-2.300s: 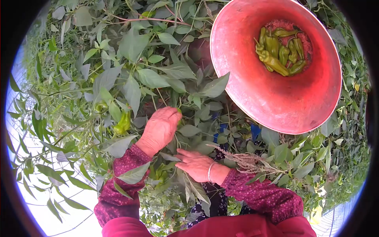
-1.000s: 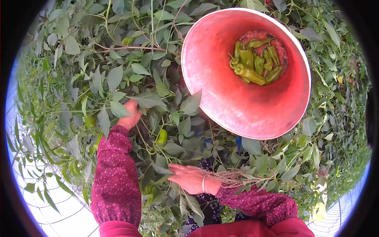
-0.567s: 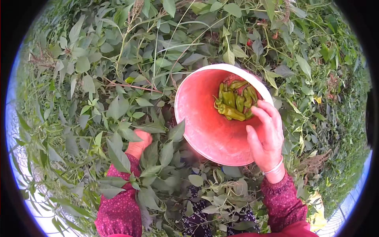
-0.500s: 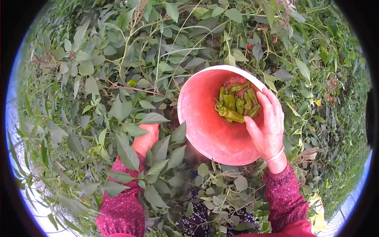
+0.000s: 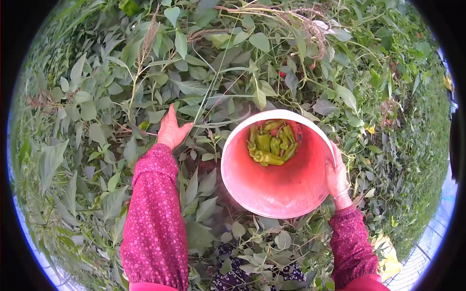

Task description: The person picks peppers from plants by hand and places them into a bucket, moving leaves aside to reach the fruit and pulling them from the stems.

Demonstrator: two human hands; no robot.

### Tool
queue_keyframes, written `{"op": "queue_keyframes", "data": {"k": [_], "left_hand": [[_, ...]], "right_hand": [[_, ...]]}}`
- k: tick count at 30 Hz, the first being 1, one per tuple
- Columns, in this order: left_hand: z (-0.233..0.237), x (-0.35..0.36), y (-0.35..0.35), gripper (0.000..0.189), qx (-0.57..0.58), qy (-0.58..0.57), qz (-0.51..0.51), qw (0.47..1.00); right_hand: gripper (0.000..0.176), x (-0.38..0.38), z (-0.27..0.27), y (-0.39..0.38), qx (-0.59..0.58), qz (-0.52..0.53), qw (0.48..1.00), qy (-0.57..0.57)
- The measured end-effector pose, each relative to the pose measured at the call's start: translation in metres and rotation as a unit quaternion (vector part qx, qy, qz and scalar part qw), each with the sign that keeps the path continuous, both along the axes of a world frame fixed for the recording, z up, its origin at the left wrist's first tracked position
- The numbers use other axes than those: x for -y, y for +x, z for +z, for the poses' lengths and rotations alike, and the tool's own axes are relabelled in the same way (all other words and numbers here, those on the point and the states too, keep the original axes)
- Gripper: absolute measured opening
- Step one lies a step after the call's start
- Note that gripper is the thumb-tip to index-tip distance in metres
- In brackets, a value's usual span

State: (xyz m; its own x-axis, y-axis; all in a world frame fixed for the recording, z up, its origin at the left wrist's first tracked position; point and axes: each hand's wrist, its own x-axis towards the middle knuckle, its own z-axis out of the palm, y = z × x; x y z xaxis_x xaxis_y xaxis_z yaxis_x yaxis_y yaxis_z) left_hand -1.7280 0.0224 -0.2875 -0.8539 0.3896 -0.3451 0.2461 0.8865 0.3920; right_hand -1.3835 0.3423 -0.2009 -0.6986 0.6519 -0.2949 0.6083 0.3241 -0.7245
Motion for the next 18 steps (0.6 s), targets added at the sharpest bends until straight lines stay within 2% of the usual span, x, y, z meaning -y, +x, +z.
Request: {"op": "queue_keyframes", "data": {"k": [1,3,4,5,7,9,10,13,18], "left_hand": [[-0.002,-0.004,0.014,0.089,0.019,-0.033,-0.018,0.999],[-0.017,-0.006,0.031,0.091,0.172,-0.105,-0.031,0.979],[-0.025,-0.006,0.051,0.09,0.084,-0.129,-0.102,0.983],[-0.03,-0.005,0.073,0.083,0.005,-0.11,-0.107,0.988],[-0.038,-0.002,0.087,0.077,0.037,-0.051,-0.12,0.991],[-0.042,0.004,0.105,0.074,0.072,-0.048,-0.129,0.988],[-0.045,0.009,0.117,0.075,0.004,-0.005,-0.152,0.988],[-0.05,0.01,0.142,0.079,0.053,-0.008,-0.1,0.994],[-0.03,0.019,0.175,0.079,0.077,-0.017,-0.134,0.988]], "right_hand": [[0.051,-0.01,-0.012,0.022,-0.009,-0.017,1.0,-0.013],[0.049,-0.026,-0.015,0.046,0.009,-0.039,0.999,-0.029],[0.047,-0.033,-0.019,0.053,0.007,-0.064,0.997,-0.045],[0.044,-0.039,-0.024,0.061,0.005,-0.09,0.994,-0.062],[0.041,-0.049,-0.034,0.068,-0.025,-0.121,0.986,-0.11],[0.038,-0.053,-0.04,0.071,-0.048,-0.154,0.975,-0.154],[0.038,-0.053,-0.041,0.073,-0.054,-0.157,0.974,-0.155],[0.038,-0.052,-0.04,0.079,-0.054,-0.169,0.973,-0.146],[0.039,-0.049,-0.042,0.086,-0.05,-0.182,0.974,-0.122]]}}
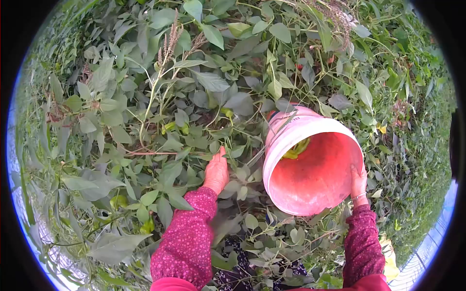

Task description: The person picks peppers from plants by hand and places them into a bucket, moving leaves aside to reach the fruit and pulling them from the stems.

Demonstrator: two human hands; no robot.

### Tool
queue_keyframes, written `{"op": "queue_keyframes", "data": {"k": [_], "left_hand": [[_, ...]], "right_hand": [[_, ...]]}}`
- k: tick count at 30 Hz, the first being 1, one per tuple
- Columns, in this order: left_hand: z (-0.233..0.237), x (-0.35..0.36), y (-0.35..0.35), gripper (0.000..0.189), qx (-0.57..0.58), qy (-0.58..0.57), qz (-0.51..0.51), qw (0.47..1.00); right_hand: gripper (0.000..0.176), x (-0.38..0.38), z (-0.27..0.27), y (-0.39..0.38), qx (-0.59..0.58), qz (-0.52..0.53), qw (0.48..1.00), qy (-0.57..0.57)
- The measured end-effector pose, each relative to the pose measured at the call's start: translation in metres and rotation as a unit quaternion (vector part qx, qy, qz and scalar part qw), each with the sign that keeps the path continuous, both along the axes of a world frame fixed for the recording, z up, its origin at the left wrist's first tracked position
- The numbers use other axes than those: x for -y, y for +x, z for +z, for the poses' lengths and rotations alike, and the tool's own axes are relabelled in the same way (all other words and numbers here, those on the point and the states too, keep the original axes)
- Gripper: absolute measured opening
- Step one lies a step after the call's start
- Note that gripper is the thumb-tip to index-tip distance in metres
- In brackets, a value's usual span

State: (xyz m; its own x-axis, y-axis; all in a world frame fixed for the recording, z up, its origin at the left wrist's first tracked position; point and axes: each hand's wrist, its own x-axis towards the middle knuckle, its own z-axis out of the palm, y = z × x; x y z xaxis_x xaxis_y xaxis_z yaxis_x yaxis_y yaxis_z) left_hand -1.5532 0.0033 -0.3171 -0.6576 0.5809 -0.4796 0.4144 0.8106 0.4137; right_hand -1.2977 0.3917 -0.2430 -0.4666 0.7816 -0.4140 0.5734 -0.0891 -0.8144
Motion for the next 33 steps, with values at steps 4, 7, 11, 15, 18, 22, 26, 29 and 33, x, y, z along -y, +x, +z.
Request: {"op": "queue_keyframes", "data": {"k": [4,7,11,15,18,22,26,29,33], "left_hand": [[0.001,0.0,0.017,0.073,-0.032,0.063,0.033,0.997],[0.005,-0.008,0.013,0.065,-0.062,0.091,0.058,0.992],[0.015,-0.004,0.029,0.064,-0.056,0.073,0.052,0.994],[0.021,-0.013,0.053,0.065,-0.06,0.042,0.073,0.995],[0.016,-0.017,0.063,0.066,-0.062,0.069,0.083,0.992],[-0.022,-0.03,0.069,0.076,-0.006,-0.061,0.017,0.998],[-0.016,-0.024,0.074,0.071,0.031,-0.067,0.07,0.995],[-0.023,-0.022,0.076,0.068,0.044,-0.061,0.119,0.99],[-0.019,-0.009,0.071,0.064,0.099,-0.05,0.227,0.968]], "right_hand": [[0.037,-0.001,0.001,0.002,0.019,0.024,1.0,0.005],[0.037,-0.005,0.003,-0.006,0.029,0.046,0.998,0.011],[0.041,-0.009,0.018,-0.036,0.054,0.091,0.992,0.065],[0.047,0.028,0.083,-0.115,0.057,0.21,0.905,0.366],[0.045,0.083,0.14,-0.18,-0.05,0.293,0.834,0.464],[0.048,0.197,0.13,-0.266,-0.182,0.483,0.837,0.182],[0.086,0.299,0.034,-0.323,-0.028,0.648,0.742,0.171],[0.039,0.345,-0.009,-0.324,0.021,0.731,0.682,0.031],[0.03,0.377,0.009,-0.285,0.095,0.78,0.603,-0.141]]}}
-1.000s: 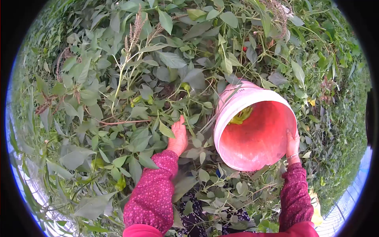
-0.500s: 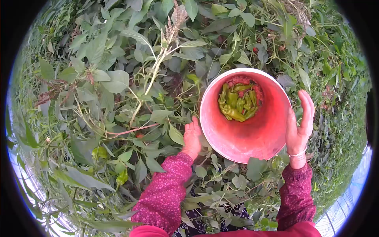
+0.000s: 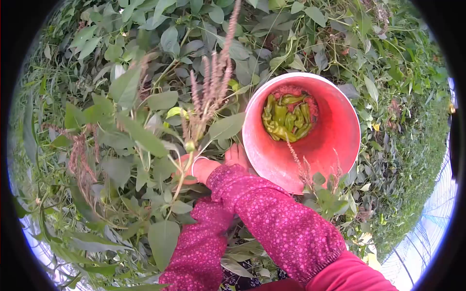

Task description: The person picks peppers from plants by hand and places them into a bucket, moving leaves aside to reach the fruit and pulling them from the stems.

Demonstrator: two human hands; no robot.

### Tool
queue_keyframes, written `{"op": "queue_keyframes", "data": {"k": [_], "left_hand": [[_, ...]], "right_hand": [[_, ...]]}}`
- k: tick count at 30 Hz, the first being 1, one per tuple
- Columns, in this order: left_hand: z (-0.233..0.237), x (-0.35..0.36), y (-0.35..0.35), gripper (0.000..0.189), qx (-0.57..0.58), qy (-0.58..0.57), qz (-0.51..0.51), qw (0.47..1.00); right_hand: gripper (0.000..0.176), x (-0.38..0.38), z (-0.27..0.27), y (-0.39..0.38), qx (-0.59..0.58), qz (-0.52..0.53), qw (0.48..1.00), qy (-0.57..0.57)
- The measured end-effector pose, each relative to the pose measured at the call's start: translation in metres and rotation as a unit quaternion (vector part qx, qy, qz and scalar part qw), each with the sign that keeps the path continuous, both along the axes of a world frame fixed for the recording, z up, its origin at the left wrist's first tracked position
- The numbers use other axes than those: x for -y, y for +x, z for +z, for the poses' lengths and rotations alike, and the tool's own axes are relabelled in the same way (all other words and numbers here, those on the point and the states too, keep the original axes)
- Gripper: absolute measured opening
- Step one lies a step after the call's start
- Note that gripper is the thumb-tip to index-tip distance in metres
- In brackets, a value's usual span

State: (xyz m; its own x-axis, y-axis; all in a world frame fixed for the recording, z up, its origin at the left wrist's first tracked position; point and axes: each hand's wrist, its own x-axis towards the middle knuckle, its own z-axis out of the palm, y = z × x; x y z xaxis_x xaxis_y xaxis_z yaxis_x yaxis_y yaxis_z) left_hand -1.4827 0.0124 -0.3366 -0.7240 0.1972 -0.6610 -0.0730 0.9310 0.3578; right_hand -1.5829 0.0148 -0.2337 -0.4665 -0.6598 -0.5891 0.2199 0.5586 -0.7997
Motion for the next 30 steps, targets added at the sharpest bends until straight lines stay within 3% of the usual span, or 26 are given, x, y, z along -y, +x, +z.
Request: {"op": "queue_keyframes", "data": {"k": [1,3,5,7,10,12,13,15,17,18,19,20,21,22,24,28,30], "left_hand": [[0.013,0.008,-0.003,0.063,0.034,0.016,0.04,0.999],[0.056,0.032,-0.001,0.061,0.157,0.052,-0.007,0.986],[0.142,0.065,-0.015,0.058,0.269,0.119,-0.322,0.9],[0.183,0.061,-0.045,0.042,0.291,0.032,-0.418,0.86],[0.192,0.074,-0.101,0.027,0.374,0.181,-0.378,0.827],[0.169,0.08,-0.107,0.022,0.48,0.257,-0.28,0.791],[0.168,0.079,-0.111,0.021,0.47,0.221,-0.301,0.8],[0.175,0.073,-0.132,0.02,0.454,0.245,-0.252,0.819],[0.165,0.066,-0.148,0.021,0.415,0.265,-0.1,0.865],[0.157,0.063,-0.153,0.022,0.373,0.267,0.026,0.888],[0.133,0.057,-0.141,0.019,0.251,0.334,0.074,0.905],[0.116,0.056,-0.133,0.019,0.171,0.2,-0.069,0.962],[0.099,0.052,-0.127,0.02,0.081,0.06,-0.211,0.972],[0.084,0.043,-0.125,0.023,-0.019,-0.075,-0.343,0.936],[0.063,0.042,-0.117,0.042,-0.078,-0.147,-0.29,0.942],[0.048,0.032,-0.115,0.082,-0.069,-0.22,-0.318,0.92],[0.027,0.033,-0.117,0.081,-0.034,-0.27,-0.317,0.909]], "right_hand": [[0.029,0.012,-0.003,0.007,-0.097,0.016,0.995,-0.018],[0.031,0.012,-0.017,0.019,-0.078,0.048,0.996,0.005],[0.032,0.02,-0.037,0.025,-0.082,0.05,0.995,0.002],[0.034,0.023,-0.042,0.033,-0.086,0.016,0.996,-0.007],[0.033,0.022,-0.045,0.041,-0.11,-0.021,0.993,-0.023],[0.036,0.023,-0.042,0.032,-0.081,0.029,0.996,0.015],[0.036,0.016,-0.039,0.03,-0.079,0.025,0.996,0.011],[0.034,0.009,-0.042,0.033,-0.108,0.027,0.994,-0.015],[0.035,0.008,-0.032,0.07,-0.245,-0.198,0.949,0.026],[0.039,0.005,-0.035,0.061,-0.139,-0.101,0.985,0.012],[0.043,-0.003,-0.029,0.047,-0.033,0.0,0.999,0.007],[0.043,0.009,-0.039,0.052,-0.036,-0.045,0.998,-0.003],[0.043,0.011,-0.041,0.059,-0.056,-0.07,0.996,-0.001],[0.043,0.015,-0.045,0.067,-0.101,-0.094,0.991,0.001],[0.043,0.018,-0.052,0.083,-0.169,-0.136,0.976,0.009],[0.042,0.025,-0.06,0.107,-0.2,-0.195,0.96,-0.021],[0.042,0.029,-0.065,0.115,-0.198,-0.267,0.941,-0.069]]}}
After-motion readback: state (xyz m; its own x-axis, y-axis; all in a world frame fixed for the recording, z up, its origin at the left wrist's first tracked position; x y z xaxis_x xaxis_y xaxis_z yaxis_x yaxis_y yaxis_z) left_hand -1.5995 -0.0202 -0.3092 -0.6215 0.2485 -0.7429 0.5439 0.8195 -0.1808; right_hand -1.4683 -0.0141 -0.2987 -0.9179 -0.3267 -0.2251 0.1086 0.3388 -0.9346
